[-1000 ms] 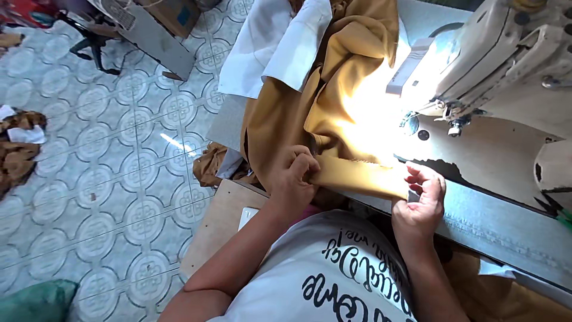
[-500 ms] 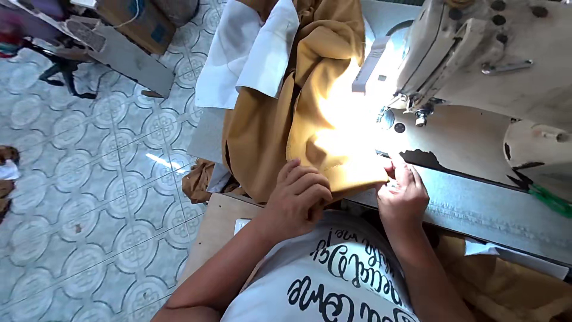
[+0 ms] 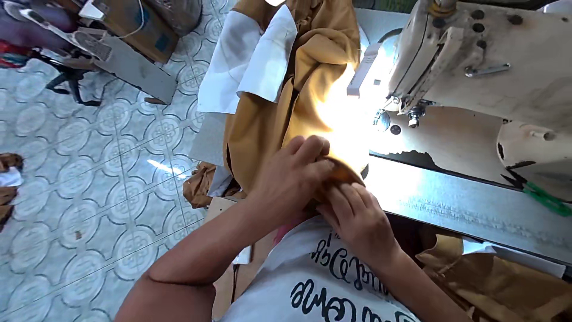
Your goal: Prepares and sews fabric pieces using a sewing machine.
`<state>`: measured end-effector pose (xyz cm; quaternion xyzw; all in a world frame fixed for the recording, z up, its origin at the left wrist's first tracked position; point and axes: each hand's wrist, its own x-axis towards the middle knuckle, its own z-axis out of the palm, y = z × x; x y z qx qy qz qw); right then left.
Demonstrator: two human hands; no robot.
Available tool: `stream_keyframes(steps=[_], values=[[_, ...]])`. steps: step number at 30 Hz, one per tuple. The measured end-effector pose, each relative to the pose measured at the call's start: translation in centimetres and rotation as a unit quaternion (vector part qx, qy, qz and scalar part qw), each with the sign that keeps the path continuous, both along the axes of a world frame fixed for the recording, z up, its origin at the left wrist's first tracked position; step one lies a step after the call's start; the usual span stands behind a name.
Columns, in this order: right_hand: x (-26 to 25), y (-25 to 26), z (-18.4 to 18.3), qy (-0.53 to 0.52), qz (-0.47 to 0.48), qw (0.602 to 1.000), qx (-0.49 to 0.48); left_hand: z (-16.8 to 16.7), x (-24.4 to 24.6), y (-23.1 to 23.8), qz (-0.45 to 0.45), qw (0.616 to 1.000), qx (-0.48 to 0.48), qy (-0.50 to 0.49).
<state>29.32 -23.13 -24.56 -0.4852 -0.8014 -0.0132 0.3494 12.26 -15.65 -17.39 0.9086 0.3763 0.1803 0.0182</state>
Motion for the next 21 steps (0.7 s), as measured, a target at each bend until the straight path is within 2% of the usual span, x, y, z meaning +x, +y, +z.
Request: stream_keyframes(steps=[2, 5, 8, 10, 13, 15, 17, 21], values=[[-0.2, 0.9, -0.8, -0.053, -0.035, 0.998, -0.010, 1.4, -0.2, 1.0, 0.031, 0.999, -0.004, 0.029], [0.9, 0.7, -0.3, -0.039, 0.008, 0.999, 0.028, 3.3, -1.6, 2.8, 0.049, 0.996, -0.007, 0.075], [3.5, 0.5, 0.6, 0.025, 0.041, 0.999, 0.013, 4.1, -3.9, 4.9, -0.006, 0.994, 0.043, 0.100], [5.5, 1.0, 0.5, 0.088, 0.046, 0.995, 0.000, 4.1, -5.8, 6.4, -0.075, 0.992, 0.051, 0.087], [7.0, 2.0, -0.2, 0.200, 0.064, 0.977, -0.029, 2.2, -6.2, 7.6, -0.177, 0.983, -0.023, -0.046], [7.1, 2.4, -0.6, 0.258, 0.063, 0.962, -0.057, 0.4, -5.5, 7.7, -0.206, 0.957, -0.117, -0.170], [7.1, 2.5, -1.0, 0.284, 0.049, 0.954, -0.083, -1.2, -4.5, 7.6, -0.197, 0.933, -0.179, -0.243], [7.1, 2.3, -1.4, 0.316, 0.030, 0.942, -0.110, -3.1, -3.2, 7.0, -0.159, 0.900, -0.263, -0.310]])
